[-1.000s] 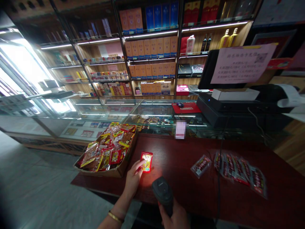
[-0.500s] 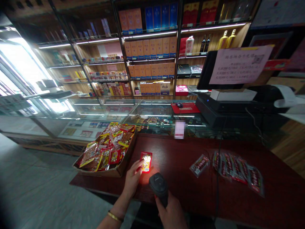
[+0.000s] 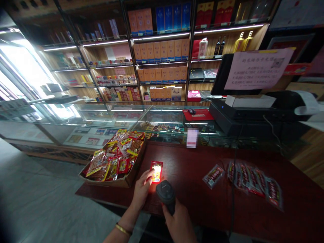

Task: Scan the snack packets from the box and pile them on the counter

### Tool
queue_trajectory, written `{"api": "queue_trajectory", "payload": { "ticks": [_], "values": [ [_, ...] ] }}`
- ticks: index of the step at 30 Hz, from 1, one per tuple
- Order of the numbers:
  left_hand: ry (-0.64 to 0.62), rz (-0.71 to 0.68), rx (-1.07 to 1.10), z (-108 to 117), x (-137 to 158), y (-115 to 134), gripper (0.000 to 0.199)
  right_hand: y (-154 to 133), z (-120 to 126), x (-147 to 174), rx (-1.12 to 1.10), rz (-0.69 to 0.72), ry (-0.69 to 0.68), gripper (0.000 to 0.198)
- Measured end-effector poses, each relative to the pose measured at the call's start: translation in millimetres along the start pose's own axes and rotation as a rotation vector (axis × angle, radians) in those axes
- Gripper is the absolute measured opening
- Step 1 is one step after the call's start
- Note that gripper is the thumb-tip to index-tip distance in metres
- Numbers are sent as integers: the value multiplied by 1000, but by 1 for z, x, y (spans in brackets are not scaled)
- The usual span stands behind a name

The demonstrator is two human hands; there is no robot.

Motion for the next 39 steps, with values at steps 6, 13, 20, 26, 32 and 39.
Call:
{"api": "queue_trajectory", "payload": {
  "ticks": [6, 13, 20, 26, 32, 39],
  "values": [
    [17, 22, 46, -1, 3, 2, 36, 8, 12, 18, 34, -31, 65, 42],
    [102, -10, 34, -1, 1, -10, 31, 29, 26, 31, -97, -124, 153, 42],
    [141, -39, 41, -2, 1, -6, 28, 40, 16, 20, -68, -161, 119, 46],
    [142, -64, 9, -4, 4, 3, 26, 23, 20, 22, -49, -104, 150, 41],
    [145, -95, -29, -3, 4, 2, 24, 16, 21, 19, -18, -118, 132, 44],
    [130, -144, -86, -4, 6, 5, 27, -2, 24, 7, 47, -46, 77, 41]
  ]
}}
Point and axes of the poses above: each hand's wrist, its own x-axis away from the middle knuckle, its own z-axis out of the back of the hand, y = z × x, the point moved 5 cm from there along -x, towards the middle knuckle, and after that the axes turned 4 degrees about -x, right-handed, at the moved point
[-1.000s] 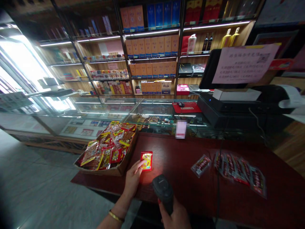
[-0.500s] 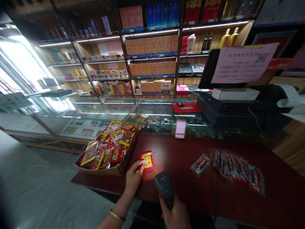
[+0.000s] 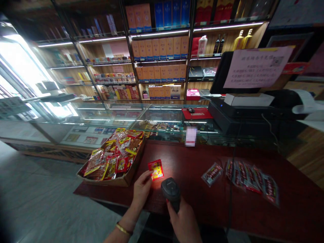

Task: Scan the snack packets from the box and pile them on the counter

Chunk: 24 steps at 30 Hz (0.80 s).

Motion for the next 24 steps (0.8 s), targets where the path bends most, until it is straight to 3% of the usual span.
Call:
{"api": "queue_trajectory", "payload": {
  "ticks": [12, 17, 21, 24],
  "values": [
    [-19, -42, -28, -3, 0, 4, 26, -3, 4, -5, 43, 80, 46, 43],
    [-16, -20, -39, -3, -1, 5, 27, -4, 3, -4, -15, 74, 33, 32],
    [-56, 35, -49, -3, -3, 5, 31, 4, 5, 4, -120, 96, 90, 46],
    [-197, 138, -11, -22, -2, 2, 40, 26, 9, 13, -236, 69, 155, 65]
  ]
}}
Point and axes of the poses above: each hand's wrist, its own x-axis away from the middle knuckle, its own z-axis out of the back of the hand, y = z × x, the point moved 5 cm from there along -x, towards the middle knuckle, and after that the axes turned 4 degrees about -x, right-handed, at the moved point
